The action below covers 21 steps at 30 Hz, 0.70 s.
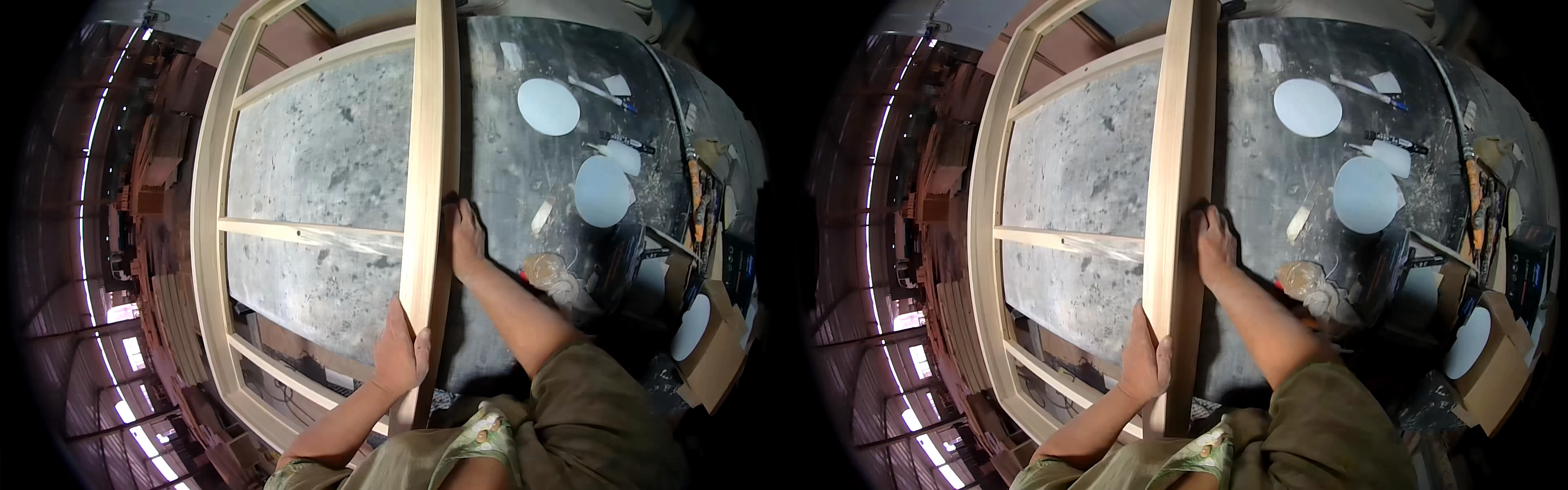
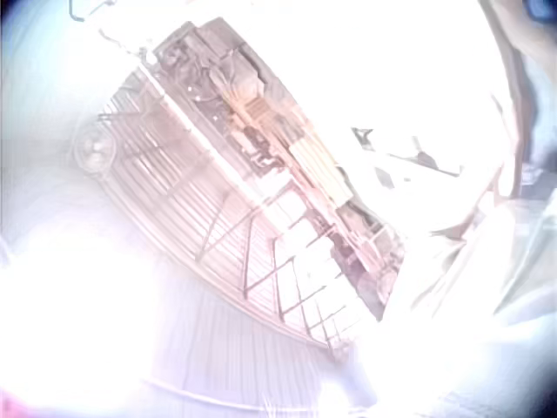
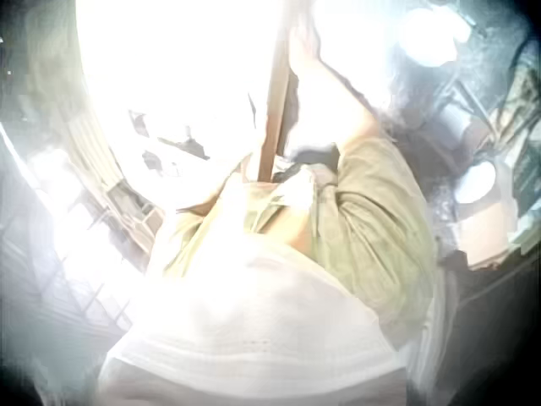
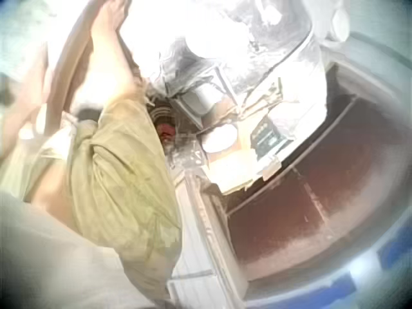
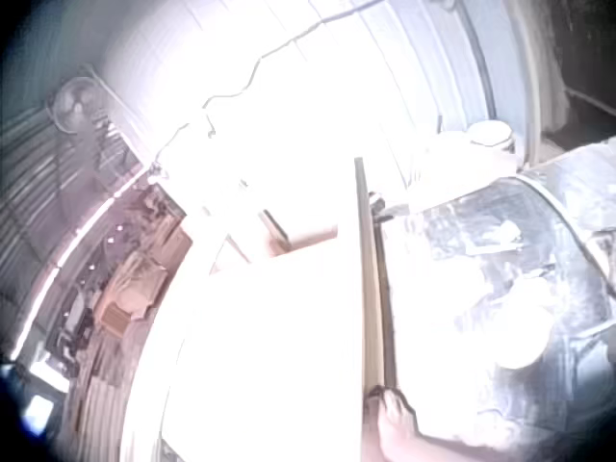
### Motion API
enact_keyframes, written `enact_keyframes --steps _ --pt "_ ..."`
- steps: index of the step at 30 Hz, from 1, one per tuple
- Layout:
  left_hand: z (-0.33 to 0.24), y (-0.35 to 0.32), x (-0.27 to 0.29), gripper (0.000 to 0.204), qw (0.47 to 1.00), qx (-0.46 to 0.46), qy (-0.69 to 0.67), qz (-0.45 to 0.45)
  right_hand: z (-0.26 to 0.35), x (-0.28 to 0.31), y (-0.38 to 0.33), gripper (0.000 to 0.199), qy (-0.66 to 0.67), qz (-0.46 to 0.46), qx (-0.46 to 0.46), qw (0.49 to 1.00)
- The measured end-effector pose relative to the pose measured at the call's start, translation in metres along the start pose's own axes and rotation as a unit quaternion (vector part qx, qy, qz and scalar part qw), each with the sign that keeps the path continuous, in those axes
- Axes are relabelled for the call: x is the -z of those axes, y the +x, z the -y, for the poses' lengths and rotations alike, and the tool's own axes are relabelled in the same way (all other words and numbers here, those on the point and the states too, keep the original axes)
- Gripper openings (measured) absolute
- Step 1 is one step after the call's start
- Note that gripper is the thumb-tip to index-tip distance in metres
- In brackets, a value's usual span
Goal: The person sands the surface and edges of a large wooden window-like frame using a power sander and a sanding block by hand.
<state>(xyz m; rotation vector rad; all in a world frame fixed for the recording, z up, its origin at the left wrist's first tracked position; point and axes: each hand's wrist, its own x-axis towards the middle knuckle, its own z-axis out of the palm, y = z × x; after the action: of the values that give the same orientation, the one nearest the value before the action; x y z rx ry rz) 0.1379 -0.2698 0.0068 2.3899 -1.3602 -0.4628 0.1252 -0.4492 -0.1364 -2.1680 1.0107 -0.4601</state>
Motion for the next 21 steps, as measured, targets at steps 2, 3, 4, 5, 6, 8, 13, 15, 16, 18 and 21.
enact_keyframes --steps 2,3,4,5,6,8,13,15,16,18,21 --pt "-0.005 0.005 -0.003 0.068 0.999 0.037 -0.020 0.021 -0.006 0.002 0.013 0.036 0.080 -0.015 -0.056 0.995" --pt "0.001 0.003 -0.008 0.068 1.000 0.023 -0.006 0.013 -0.003 0.002 0.020 0.032 0.178 -0.018 -0.126 0.976" --pt "0.001 0.008 -0.013 0.066 1.000 0.001 0.006 0.003 -0.027 -0.009 0.024 0.035 0.065 -0.088 0.004 0.994" --pt "-0.001 0.011 -0.014 0.066 1.000 -0.012 0.005 0.000 -0.025 -0.008 0.042 0.042 0.232 -0.124 -0.101 0.959" --pt "0.008 0.008 -0.012 0.065 1.000 0.006 -0.016 -0.003 0.002 0.021 0.053 0.040 0.348 -0.030 -0.194 0.917" --pt "0.000 0.018 -0.014 0.064 0.999 -0.022 -0.027 -0.013 -0.017 0.009 0.052 0.029 0.149 -0.096 -0.102 0.979" --pt "0.014 0.006 -0.009 0.064 0.999 -0.013 0.008 -0.031 0.021 -0.063 -0.146 0.038 0.192 0.009 -0.105 0.976" --pt "0.007 0.004 -0.002 0.064 0.999 -0.018 -0.014 -0.030 0.033 -0.040 -0.146 0.046 0.158 0.123 -0.108 0.974" --pt "0.013 0.002 -0.002 0.064 0.998 -0.037 -0.038 -0.033 0.047 -0.029 -0.111 0.043 0.218 0.095 -0.198 0.951" --pt "0.005 0.011 -0.009 0.061 0.998 -0.034 -0.056 -0.013 0.014 -0.029 -0.057 0.038 0.027 -0.101 -0.038 0.994" --pt "-0.007 0.024 -0.020 0.060 0.995 -0.065 -0.073 -0.008 -0.010 0.013 0.004 0.009 0.018 -0.219 -0.024 0.975"
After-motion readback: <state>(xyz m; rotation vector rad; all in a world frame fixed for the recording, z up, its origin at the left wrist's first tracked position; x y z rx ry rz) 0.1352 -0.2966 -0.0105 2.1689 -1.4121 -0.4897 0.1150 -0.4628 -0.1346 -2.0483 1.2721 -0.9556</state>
